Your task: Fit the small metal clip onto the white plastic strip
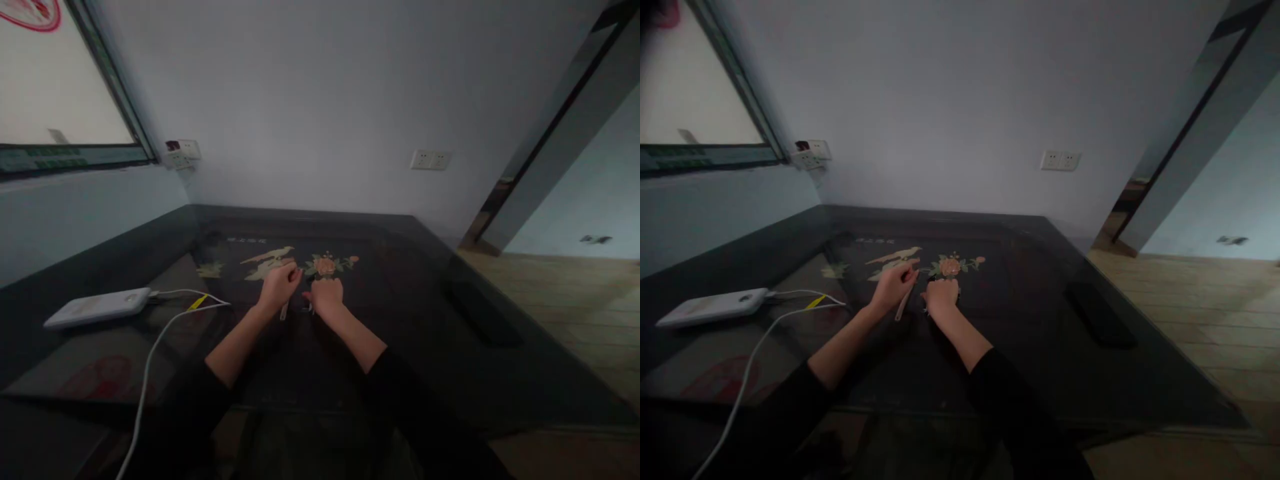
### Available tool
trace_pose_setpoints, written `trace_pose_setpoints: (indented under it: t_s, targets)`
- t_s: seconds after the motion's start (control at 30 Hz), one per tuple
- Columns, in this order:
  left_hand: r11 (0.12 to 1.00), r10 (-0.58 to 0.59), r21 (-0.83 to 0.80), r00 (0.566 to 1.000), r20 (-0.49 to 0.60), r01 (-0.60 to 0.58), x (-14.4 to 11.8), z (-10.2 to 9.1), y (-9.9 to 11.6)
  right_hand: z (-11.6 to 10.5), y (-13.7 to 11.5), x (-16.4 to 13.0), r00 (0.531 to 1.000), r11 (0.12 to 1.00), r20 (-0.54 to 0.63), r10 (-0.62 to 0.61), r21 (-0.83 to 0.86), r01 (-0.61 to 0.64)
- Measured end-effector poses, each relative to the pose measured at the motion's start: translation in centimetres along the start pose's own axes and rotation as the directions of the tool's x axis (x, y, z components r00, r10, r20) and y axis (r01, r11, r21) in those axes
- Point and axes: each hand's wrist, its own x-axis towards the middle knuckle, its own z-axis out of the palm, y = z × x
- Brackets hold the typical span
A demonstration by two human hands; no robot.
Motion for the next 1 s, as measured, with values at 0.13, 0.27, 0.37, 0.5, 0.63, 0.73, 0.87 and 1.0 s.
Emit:
trace_pose_setpoints:
  t_s: [0.13,0.27,0.37,0.5,0.63,0.73,0.87,1.0]
  targets:
    - [1.000,-0.009,0.022,0.998,0.055,0.008,0.0,0.2,0.2,0.4,-0.2,-0.1,1.000,1.000,-0.003,-0.015,0.008,0.015]
    - [1.000,-0.019,0.014,0.996,0.087,0.018,0.0,0.1,0.5,-0.6,-0.1,-0.6,1.000,0.999,-0.018,-0.016,0.052,0.017]
    - [0.999,-0.009,-0.031,0.999,0.039,0.010,-0.1,0.2,0.5,-2.2,1.7,-1.2,0.998,0.994,-0.059,0.008,0.110,-0.002]
    - [0.996,0.010,-0.089,0.998,0.065,-0.004,-0.7,1.2,1.1,-3.4,6.1,-2.3,0.995,0.934,-0.095,0.032,0.357,0.004]
    - [0.981,0.070,-0.194,0.977,0.201,-0.030,-1.7,2.3,3.1,-2.2,9.5,-4.0,0.994,0.432,-0.034,-0.099,0.899,0.074]
    - [0.930,0.047,-0.366,0.977,0.206,0.032,-2.2,2.8,4.6,-1.0,9.8,-5.1,0.993,0.185,-0.018,-0.119,0.982,0.040]
    - [0.748,-0.069,-0.633,0.972,0.223,0.199,-2.5,3.4,5.6,-0.1,8.7,-5.5,0.994,0.121,-0.074,-0.077,0.989,0.083]
    - [0.645,-0.091,-0.701,0.941,0.326,0.305,-2.8,4.1,5.7,0.8,7.9,-5.3,0.990,0.131,-0.120,-0.067,0.983,0.128]
